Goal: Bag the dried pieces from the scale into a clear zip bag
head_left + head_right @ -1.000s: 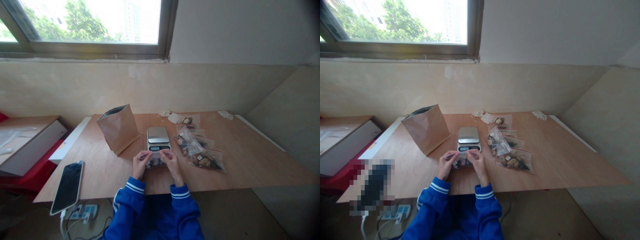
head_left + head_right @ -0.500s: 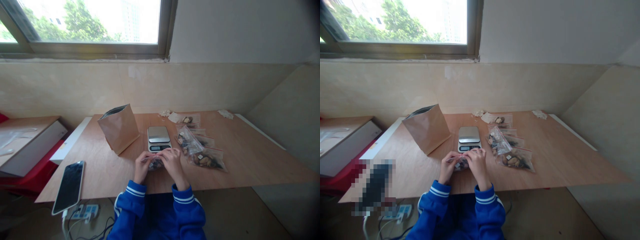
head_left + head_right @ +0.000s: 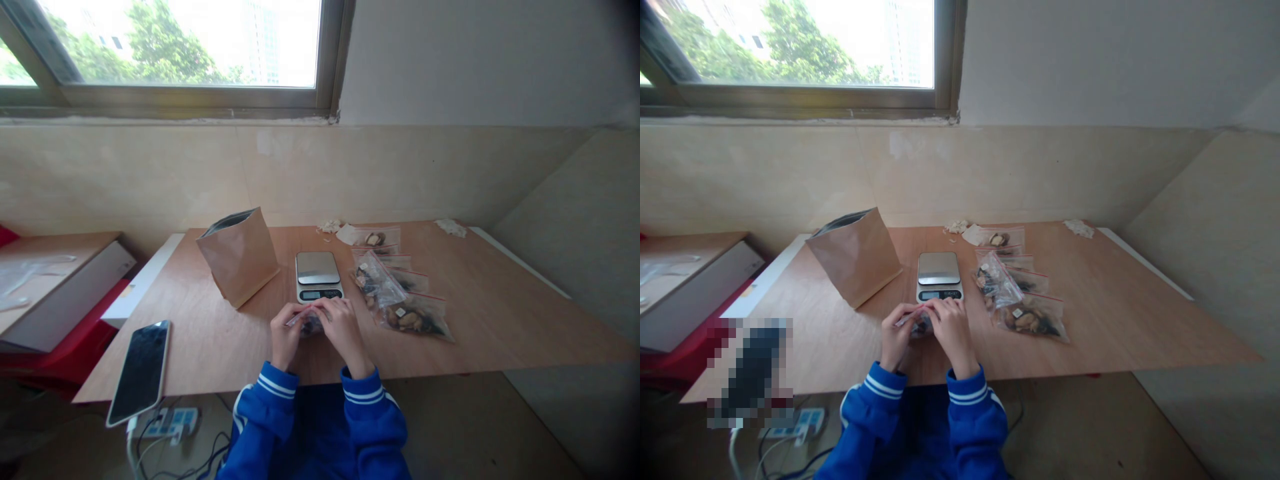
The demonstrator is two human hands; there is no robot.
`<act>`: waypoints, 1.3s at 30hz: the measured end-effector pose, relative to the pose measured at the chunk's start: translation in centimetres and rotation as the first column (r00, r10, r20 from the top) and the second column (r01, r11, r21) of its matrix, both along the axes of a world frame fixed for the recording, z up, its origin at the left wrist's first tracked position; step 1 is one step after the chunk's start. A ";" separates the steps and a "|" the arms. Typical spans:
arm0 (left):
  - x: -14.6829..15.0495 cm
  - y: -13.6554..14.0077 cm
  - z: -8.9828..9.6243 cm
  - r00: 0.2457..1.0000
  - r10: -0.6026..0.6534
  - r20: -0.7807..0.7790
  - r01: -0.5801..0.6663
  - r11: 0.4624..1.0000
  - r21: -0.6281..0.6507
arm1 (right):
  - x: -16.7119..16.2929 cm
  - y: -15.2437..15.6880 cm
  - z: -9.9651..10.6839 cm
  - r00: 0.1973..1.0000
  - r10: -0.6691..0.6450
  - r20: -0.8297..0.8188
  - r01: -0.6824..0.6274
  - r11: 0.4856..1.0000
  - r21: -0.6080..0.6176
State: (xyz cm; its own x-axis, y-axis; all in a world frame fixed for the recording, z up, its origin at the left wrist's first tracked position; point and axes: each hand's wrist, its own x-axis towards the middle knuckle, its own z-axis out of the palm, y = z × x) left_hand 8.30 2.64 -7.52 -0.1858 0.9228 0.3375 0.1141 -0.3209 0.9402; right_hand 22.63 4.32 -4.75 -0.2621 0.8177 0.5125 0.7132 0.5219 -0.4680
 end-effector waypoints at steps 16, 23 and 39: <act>-0.4 -0.6 1.7 0.995 0.088 -0.047 -0.090 0.995 -0.043 | 0.2 0.0 0.1 0.997 -0.046 -0.064 0.049 0.998 0.046; -0.3 -0.8 2.2 0.996 0.091 -0.021 -0.091 0.995 -0.034 | 0.5 -0.1 -0.1 0.991 -0.035 -0.132 0.044 0.997 0.064; -1.2 -0.8 1.7 0.965 0.140 0.221 -0.102 0.979 -0.175 | 2.4 0.1 -0.5 0.944 -0.031 -0.329 -0.011 0.992 -0.124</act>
State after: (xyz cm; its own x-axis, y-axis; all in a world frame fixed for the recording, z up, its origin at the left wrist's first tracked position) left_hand 7.07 1.88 -5.80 -0.3549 0.9270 0.1208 -0.0836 -0.1602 0.9835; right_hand 25.05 4.45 -5.20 -0.0872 0.8814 0.4643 0.5131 0.4393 -0.7374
